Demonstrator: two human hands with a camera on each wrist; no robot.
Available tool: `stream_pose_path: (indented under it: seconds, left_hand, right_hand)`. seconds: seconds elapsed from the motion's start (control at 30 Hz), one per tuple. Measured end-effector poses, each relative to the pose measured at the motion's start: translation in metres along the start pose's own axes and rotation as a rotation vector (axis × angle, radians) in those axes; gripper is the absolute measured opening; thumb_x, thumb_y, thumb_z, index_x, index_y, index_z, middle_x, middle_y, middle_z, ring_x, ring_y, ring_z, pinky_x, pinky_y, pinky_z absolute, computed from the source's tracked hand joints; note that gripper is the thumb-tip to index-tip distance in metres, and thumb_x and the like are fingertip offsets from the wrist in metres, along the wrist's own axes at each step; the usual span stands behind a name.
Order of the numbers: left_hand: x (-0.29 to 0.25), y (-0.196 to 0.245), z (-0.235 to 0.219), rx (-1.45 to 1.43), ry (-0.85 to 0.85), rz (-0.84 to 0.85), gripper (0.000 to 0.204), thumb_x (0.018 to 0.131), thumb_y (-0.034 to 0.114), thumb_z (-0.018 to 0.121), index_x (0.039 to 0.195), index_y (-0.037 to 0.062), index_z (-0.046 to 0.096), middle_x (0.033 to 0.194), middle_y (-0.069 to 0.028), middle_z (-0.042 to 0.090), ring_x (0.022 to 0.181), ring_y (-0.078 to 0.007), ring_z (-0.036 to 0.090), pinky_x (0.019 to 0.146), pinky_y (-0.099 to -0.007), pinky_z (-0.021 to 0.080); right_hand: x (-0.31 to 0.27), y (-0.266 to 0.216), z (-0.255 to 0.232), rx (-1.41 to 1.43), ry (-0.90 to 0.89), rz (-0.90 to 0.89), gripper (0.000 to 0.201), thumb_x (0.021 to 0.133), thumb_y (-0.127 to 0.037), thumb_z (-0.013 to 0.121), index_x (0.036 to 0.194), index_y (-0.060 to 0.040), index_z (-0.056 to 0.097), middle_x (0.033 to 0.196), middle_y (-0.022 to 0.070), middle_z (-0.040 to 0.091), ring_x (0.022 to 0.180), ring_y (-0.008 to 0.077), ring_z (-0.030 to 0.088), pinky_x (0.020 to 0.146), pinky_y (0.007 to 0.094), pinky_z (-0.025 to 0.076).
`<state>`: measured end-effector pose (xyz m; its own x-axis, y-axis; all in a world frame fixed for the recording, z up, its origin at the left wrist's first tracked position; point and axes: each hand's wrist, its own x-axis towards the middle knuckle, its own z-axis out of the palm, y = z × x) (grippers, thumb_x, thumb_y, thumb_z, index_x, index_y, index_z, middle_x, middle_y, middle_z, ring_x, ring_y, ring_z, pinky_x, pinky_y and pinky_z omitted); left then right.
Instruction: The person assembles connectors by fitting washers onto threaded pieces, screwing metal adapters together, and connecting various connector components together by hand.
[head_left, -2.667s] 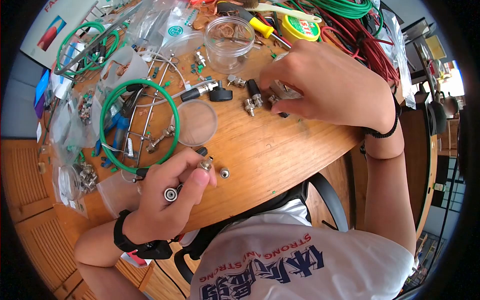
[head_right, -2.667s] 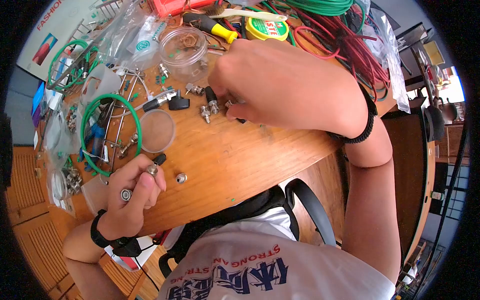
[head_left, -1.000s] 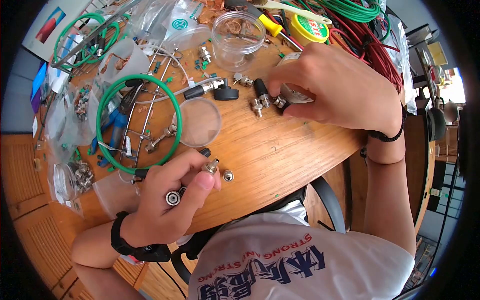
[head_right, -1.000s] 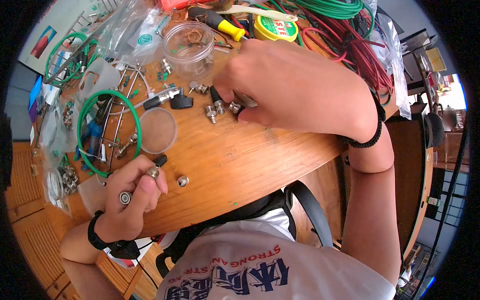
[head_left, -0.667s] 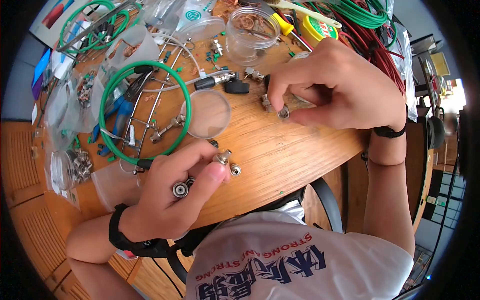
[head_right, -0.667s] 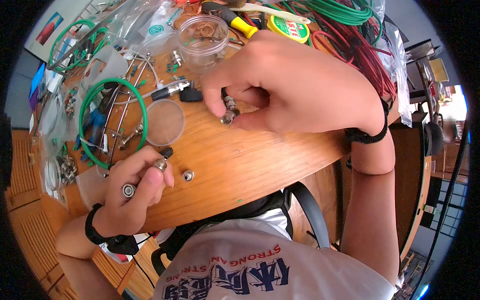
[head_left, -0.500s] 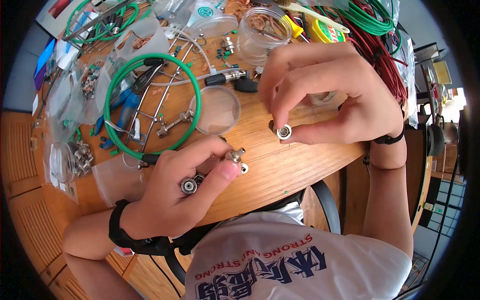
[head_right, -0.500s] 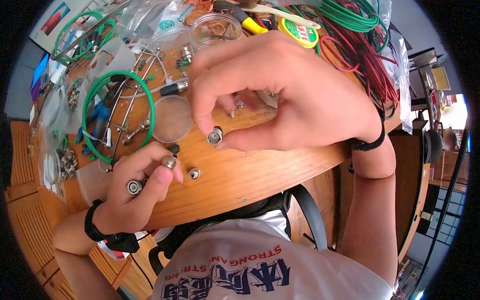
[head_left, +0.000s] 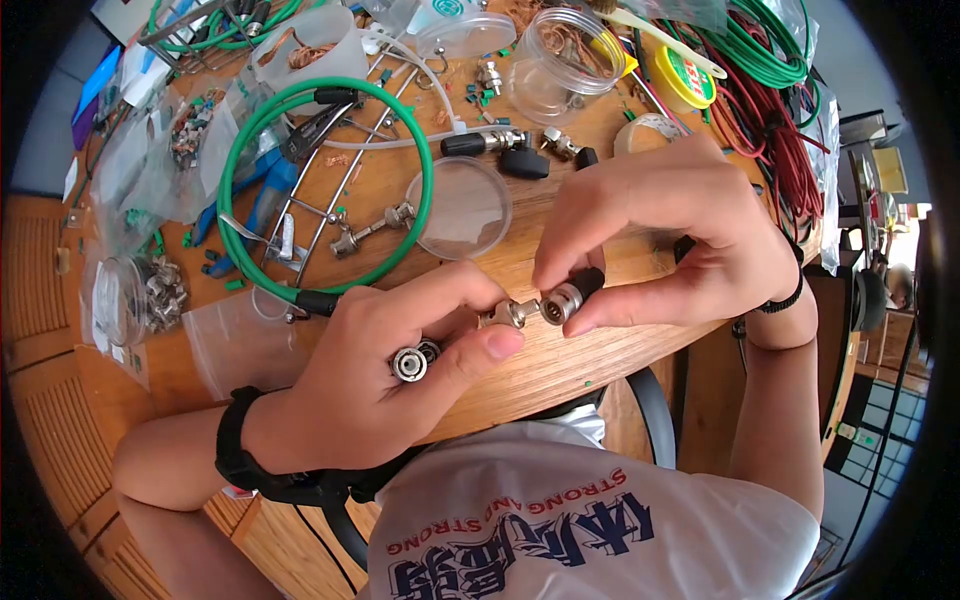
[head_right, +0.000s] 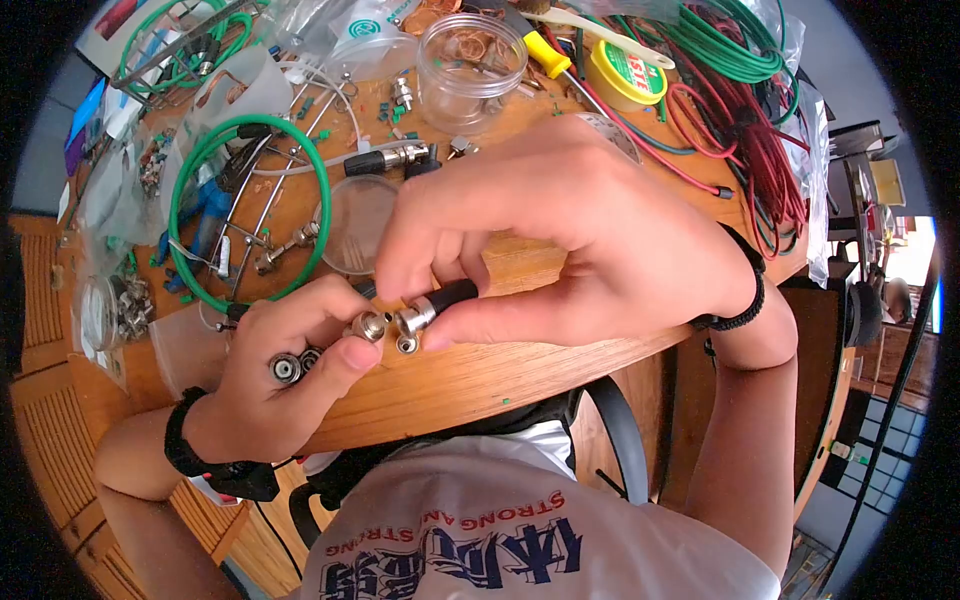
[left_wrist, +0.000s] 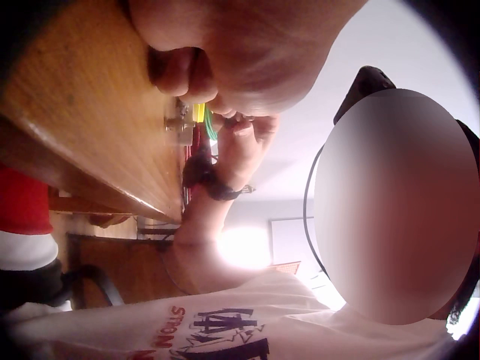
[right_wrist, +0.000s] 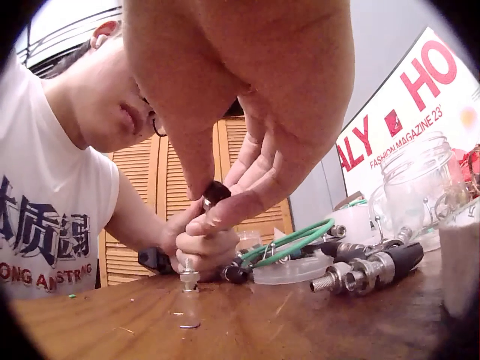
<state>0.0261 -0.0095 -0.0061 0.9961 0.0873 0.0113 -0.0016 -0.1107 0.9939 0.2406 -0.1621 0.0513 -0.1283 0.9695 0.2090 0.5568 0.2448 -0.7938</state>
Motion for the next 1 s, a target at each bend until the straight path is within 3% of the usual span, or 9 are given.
stream_pose_path:
  seconds: [0.43, 0.53, 0.7, 1.0]
  left_hand:
    - [0.001, 0.007, -0.003, 0.028, -0.042, -0.029, 0.021, 0.101, 0.019, 0.070, 0.092, 0.0013, 0.061, 0.060, -0.0064, 0.049, 0.051, -0.0135, 0.044, 0.052, -0.0304, 0.036]
    - [0.001, 0.010, -0.006, 0.064, -0.093, -0.057, 0.027, 0.104, 0.023, 0.064, 0.092, 0.0003, 0.059, 0.065, -0.0033, 0.052, 0.059, -0.0077, 0.044, 0.055, -0.0278, 0.034]
    - [0.003, 0.008, -0.004, 0.069, -0.073, -0.011, 0.022, 0.102, 0.020, 0.067, 0.093, 0.0009, 0.060, 0.063, -0.0062, 0.053, 0.055, -0.0116, 0.045, 0.053, -0.0293, 0.036]
    - [0.003, 0.005, -0.004, 0.091, -0.062, 0.033, 0.018, 0.099, 0.016, 0.071, 0.096, 0.0008, 0.062, 0.063, -0.0083, 0.056, 0.053, -0.0124, 0.053, 0.053, -0.0287, 0.039]
  right_hand:
    - [0.000, 0.001, 0.014, -0.046, 0.046, -0.070, 0.020, 0.079, -0.009, 0.088, 0.091, -0.0005, 0.074, 0.086, 0.0110, 0.072, 0.076, 0.0242, 0.071, 0.063, 0.0331, 0.055]
    - [-0.002, -0.001, 0.018, -0.171, 0.095, -0.136, 0.020, 0.081, -0.012, 0.086, 0.092, 0.0004, 0.075, 0.084, 0.0106, 0.070, 0.073, 0.0226, 0.069, 0.059, 0.0317, 0.052]
    - [-0.003, 0.007, 0.028, -0.239, 0.200, -0.261, 0.028, 0.079, -0.018, 0.087, 0.096, 0.0018, 0.078, 0.079, 0.0081, 0.065, 0.066, 0.0184, 0.063, 0.054, 0.0299, 0.047]
    - [-0.005, 0.002, 0.019, -0.204, 0.114, -0.228, 0.031, 0.078, -0.020, 0.088, 0.099, 0.0008, 0.079, 0.078, 0.0077, 0.065, 0.064, 0.0172, 0.063, 0.051, 0.0296, 0.044]
